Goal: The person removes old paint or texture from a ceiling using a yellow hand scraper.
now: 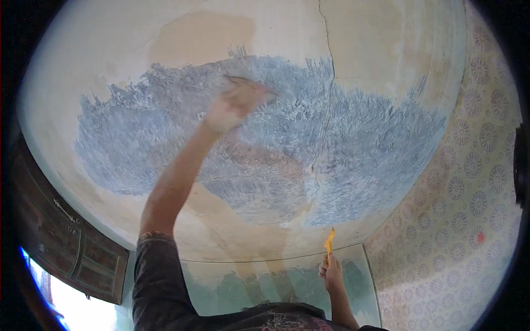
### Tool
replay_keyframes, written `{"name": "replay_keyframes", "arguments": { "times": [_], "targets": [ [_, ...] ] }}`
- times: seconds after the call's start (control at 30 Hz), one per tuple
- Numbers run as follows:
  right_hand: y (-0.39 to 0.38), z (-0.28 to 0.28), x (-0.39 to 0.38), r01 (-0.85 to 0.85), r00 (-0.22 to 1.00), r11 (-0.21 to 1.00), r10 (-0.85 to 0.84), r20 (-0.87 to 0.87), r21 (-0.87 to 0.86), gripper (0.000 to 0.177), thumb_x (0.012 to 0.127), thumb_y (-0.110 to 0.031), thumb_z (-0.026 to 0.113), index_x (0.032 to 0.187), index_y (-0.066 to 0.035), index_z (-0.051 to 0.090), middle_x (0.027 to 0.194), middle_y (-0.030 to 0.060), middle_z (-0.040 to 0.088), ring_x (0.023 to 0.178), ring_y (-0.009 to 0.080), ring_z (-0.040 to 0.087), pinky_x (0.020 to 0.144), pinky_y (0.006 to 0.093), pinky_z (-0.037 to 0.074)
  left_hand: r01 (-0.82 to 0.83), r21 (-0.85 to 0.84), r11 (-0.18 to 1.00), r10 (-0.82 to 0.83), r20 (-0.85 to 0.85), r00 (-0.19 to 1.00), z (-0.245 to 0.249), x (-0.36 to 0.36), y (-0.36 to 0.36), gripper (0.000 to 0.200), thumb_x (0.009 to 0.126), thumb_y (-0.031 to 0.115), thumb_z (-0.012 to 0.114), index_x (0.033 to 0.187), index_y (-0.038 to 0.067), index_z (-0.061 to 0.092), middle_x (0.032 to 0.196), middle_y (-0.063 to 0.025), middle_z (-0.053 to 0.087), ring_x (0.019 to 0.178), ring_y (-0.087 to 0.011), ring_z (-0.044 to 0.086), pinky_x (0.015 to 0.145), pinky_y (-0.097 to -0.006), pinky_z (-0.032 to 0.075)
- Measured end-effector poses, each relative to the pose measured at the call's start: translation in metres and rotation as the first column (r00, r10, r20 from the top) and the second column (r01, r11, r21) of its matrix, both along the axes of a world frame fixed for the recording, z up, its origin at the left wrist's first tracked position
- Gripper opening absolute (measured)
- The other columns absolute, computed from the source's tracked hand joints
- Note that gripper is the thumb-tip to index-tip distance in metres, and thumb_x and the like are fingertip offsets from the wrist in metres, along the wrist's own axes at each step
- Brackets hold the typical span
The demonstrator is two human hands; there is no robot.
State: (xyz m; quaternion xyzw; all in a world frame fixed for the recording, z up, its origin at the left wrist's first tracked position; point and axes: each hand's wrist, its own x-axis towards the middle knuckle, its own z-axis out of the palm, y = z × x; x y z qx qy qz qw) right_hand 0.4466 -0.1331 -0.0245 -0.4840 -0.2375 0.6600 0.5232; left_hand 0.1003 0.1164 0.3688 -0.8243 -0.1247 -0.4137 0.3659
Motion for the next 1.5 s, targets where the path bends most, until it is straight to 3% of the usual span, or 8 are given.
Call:
{"name": "replay_keyframes", "arguments": {
  "times": [0.27, 0.37, 0.43, 0.57, 0.8, 1.0, 1.3, 1.5],
  "targets": [
    [-0.015, -0.007, 0.022, 0.098, 0.995, 0.995, -0.099, -0.021, -0.023, 0.029, 0.106, -0.039, 0.047, 0.095, -0.012, 0.052, 0.062, -0.0072, 0.033, 0.047, 0.0059, 0.03, 0.043, 0.0252, 0.023, -0.209, -0.019, 0.978, 0.142, 0.793, 0.592, 0.008, -0.023, -0.006, 0.022, 0.095, 0.014, 0.054, 0.103, 0.01, 0.074, 0.107, -0.0067, 0.073, 0.105, -0.0251, 0.067, 0.092, -0.041, 0.052],
    [-0.012, -0.011, 0.028, 0.095, 0.995, 0.995, -0.096, -0.021, -0.031, 0.03, 0.106, -0.04, 0.047, 0.093, -0.012, 0.051, 0.062, -0.0071, 0.033, 0.046, 0.0063, 0.029, 0.043, 0.0255, 0.022, 0.134, -0.406, 0.904, 0.099, 0.502, 0.859, -0.087, 0.047, 0.003, 0.023, 0.092, 0.009, 0.059, 0.111, 0.004, 0.072, 0.113, -0.0116, 0.071, 0.108, -0.0256, 0.066, 0.097, -0.039, 0.05],
    [-0.016, -0.012, 0.028, 0.079, 0.997, 0.996, -0.079, -0.002, -0.034, 0.032, 0.106, -0.04, 0.046, 0.09, -0.013, 0.05, 0.062, -0.0071, 0.034, 0.046, 0.0065, 0.029, 0.043, 0.0258, 0.022, -0.18, -0.007, 0.984, 0.18, -0.027, 0.983, -0.115, 0.047, -0.003, 0.023, 0.096, 0.014, 0.057, 0.11, 0.006, 0.073, 0.112, -0.0103, 0.072, 0.108, -0.028, 0.066, 0.095, -0.0404, 0.051],
    [-0.018, -0.015, 0.033, 0.108, 0.994, 0.994, -0.108, -0.007, -0.029, 0.031, 0.106, -0.04, 0.047, 0.089, -0.014, 0.049, 0.062, -0.0072, 0.033, 0.046, 0.0063, 0.029, 0.043, 0.0257, 0.022, -0.12, -0.164, 0.979, 0.165, 0.298, 0.94, -0.097, -0.047, -0.03, 0.019, 0.085, 0.009, 0.064, 0.1, 0.012, 0.076, 0.104, -0.0077, 0.074, 0.102, -0.0284, 0.068, 0.088, -0.042, 0.054],
    [-0.028, -0.02, 0.046, 0.097, 0.995, 0.994, -0.094, 0.045, -0.051, 0.033, 0.105, -0.043, 0.048, 0.089, -0.014, 0.048, 0.062, -0.0065, 0.033, 0.047, 0.0071, 0.03, 0.044, 0.0268, 0.024, -0.495, -0.13, 0.859, 0.211, 0.971, 0.112, -0.085, -0.084, -0.038, 0.007, 0.09, 0.009, 0.071, 0.095, 0.006, 0.076, 0.093, -0.0083, 0.076, 0.081, -0.0195, 0.069, 0.072, -0.0307, 0.052],
    [-0.014, -0.025, 0.035, -0.002, 1.0, 0.998, 0.003, 0.021, -0.057, 0.033, 0.105, -0.044, 0.049, 0.094, -0.013, 0.051, 0.062, -0.0058, 0.035, 0.048, 0.0083, 0.034, 0.044, 0.0267, 0.026, -0.226, -0.419, 0.88, 0.378, 0.328, 0.865, -0.251, -0.006, -0.027, 0.032, 0.085, 0.007, 0.062, 0.113, 0.016, 0.075, 0.117, -0.004, 0.072, 0.108, -0.0252, 0.068, 0.096, -0.0375, 0.053],
    [-0.02, -0.028, 0.054, -0.056, 0.988, 0.992, 0.072, 0.136, -0.112, 0.031, 0.105, -0.041, 0.047, 0.096, -0.012, 0.052, 0.061, -0.0065, 0.036, 0.047, 0.0069, 0.032, 0.043, 0.0252, 0.024, -0.462, -0.448, 0.765, 0.532, 0.036, 0.846, -0.357, -0.078, -0.11, 0.034, 0.078, 0.007, 0.068, 0.11, 0.014, 0.075, 0.117, -0.0006, 0.073, 0.112, -0.0188, 0.067, 0.093, -0.0339, 0.057],
    [-0.029, -0.032, 0.067, -0.124, 0.97, 0.985, 0.145, 0.193, -0.118, 0.032, 0.106, -0.042, 0.044, 0.094, -0.013, 0.051, 0.062, -0.0066, 0.037, 0.048, 0.0071, 0.034, 0.044, 0.0256, 0.026, 0.151, -0.959, 0.241, 0.971, 0.238, -0.04, -0.565, -0.096, -0.162, 0.041, 0.09, 0.035, 0.074, 0.07, 0.0, 0.063, 0.06, -0.0047, 0.059, 0.057, -0.0159, 0.052, 0.058, -0.0359, 0.045]
  ]
}}
